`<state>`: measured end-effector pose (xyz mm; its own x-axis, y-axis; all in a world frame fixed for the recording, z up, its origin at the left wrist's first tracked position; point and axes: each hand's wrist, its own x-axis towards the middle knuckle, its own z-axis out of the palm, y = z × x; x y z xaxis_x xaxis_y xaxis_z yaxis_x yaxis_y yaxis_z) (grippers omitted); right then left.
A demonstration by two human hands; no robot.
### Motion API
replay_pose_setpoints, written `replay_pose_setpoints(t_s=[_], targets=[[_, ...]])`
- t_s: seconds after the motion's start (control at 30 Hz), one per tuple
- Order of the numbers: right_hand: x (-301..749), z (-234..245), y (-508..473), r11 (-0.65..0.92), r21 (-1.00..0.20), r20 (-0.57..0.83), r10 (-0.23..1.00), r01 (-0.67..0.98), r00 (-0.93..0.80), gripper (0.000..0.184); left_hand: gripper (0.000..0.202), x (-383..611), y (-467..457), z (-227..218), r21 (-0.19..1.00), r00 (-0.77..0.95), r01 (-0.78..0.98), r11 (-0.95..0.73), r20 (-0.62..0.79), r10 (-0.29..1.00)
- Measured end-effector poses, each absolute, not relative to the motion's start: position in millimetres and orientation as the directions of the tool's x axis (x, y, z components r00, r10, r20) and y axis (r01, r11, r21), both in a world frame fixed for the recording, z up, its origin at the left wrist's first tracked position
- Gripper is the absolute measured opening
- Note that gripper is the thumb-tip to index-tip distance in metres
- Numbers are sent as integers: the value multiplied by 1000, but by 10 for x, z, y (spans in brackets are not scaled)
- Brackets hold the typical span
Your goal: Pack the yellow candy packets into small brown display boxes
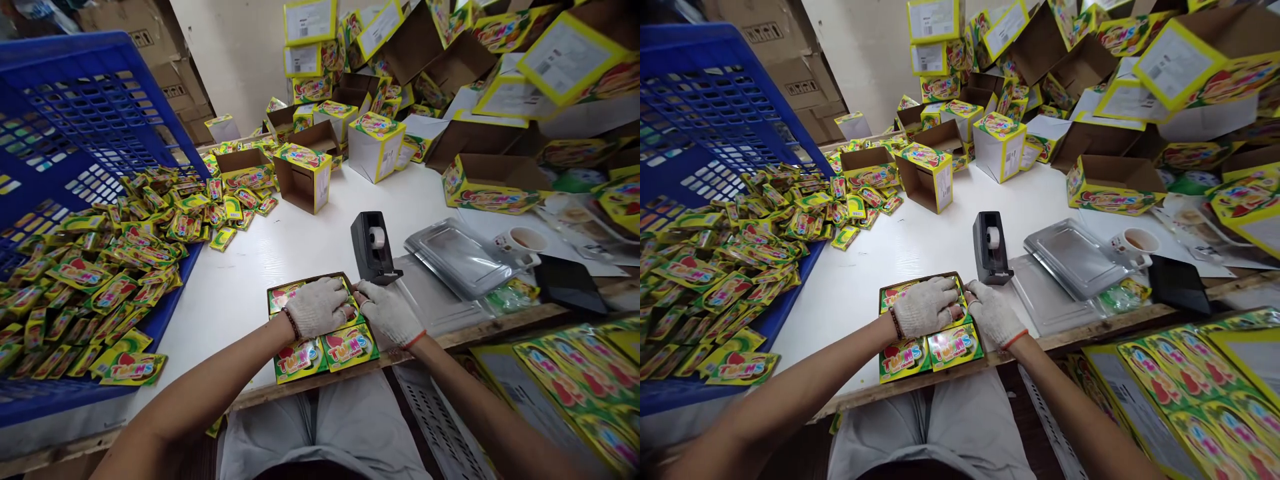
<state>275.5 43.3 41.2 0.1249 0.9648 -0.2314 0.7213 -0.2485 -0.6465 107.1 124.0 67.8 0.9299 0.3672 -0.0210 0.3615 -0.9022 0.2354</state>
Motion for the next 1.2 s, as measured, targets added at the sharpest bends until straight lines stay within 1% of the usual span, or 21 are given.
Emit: replay_pose_setpoints(t_s=[0.07, 0.1, 0.13, 0.2, 0.23, 0.27, 0.3, 0.37, 0.43, 0.5, 0.57, 0.63, 0.7, 0.8, 0.87, 0.93, 0.97, 1.03, 1.07, 1.13, 1.2], targets=[[2716, 392, 391, -258, -636, -190, 966, 728, 176, 25, 39, 1082, 1239, 672, 302, 924, 376, -876, -48, 380], [2695, 382, 371, -249, -630, -131, 968, 735, 215, 26, 40, 1082, 1246, 679, 354, 927, 365, -861, -49, 373], [2670, 373, 352, -211, -624, -41, 971, 753, 238, 29, 40, 1074, 1262, 689, 420, 931, 345, -839, -37, 364], [2610, 357, 323, -29, -574, 212, 960, 818, 183, 36, 38, 1019, 1343, 699, 552, 918, 311, -774, 36, 394], [2573, 348, 314, 92, -519, 339, 935, 850, 106, 38, 35, 967, 1420, 693, 593, 883, 327, -736, 86, 462], [2534, 335, 308, 203, -448, 431, 902, 871, 11, 40, 31, 895, 1527, 679, 609, 816, 390, -691, 120, 566], [2493, 316, 306, 293, -375, 484, 871, 880, -83, 40, 27, 802, 1666, 658, 599, 715, 492, -631, 136, 686], [2416, 263, 311, 373, -264, 519, 832, 890, -194, 38, 20, 556, 2026, 610, 529, 452, 717, -454, 143, 880], [2363, 200, 324, 371, -221, 508, 833, 902, -218, 33, 26, 251, 2434, 565, 467, 225, 842, -269, 148, 963], [2345, 157, 336, 353, -220, 485, 849, 909, -212, 30, 36, -64, 2791, 513, 446, 60, 887, -120, 147, 987], [2354, 151, 337, 341, -230, 460, 864, 911, -207, 29, 38, -333, 3025, 435, 438, -56, 899, -1, 118, 991], [2373, 172, 324, 345, -241, 447, 869, 907, -212, 29, 33, -509, 3118, 342, 440, -91, 897, 48, 76, 993], [2393, 190, 301, 357, -267, 453, 866, 895, -211, 33, 29, -570, 3091, 281, 463, -67, 886, 41, 41, 997], [2418, 202, 284, 368, -340, 504, 848, 865, -163, 46, 27, -448, 2873, 338, 530, 3, 848, -7, 9, 1000], [2423, 241, 331, 355, -401, 547, 832, 845, -90, 56, 32, -250, 2618, 485, 674, 100, 736, -65, -14, 995], [2413, 344, 458, 321, -499, 559, 829, 805, 15, 62, 36, 8, 2297, 673, 864, 253, 495, -93, -41, 967], [2405, 419, 547, 302, -561, 546, 835, 770, 71, 63, 36, 145, 2128, 760, 917, 333, 389, -84, -55, 941], [2399, 596, 746, 250, -696, 458, 877, 674, 147, 54, 37, 397, 1819, 881, 959, 470, 273, -82, -59, 881], [2406, 681, 837, 211, -754, 382, 911, 622, 154, 47, 37, 497, 1692, 907, 956, 494, 272, -112, -38, 869], [2447, 800, 970, 106, -822, 191, 977, 560, 95, 31, 38, 625, 1516, 889, 904, 461, 386, -186, -14, 887], [2504, 808, 1022, 12, -816, 38, 999, 578, 34, 20, 41, 666, 1428, 802, 790, 391, 561, -247, 10, 920]])
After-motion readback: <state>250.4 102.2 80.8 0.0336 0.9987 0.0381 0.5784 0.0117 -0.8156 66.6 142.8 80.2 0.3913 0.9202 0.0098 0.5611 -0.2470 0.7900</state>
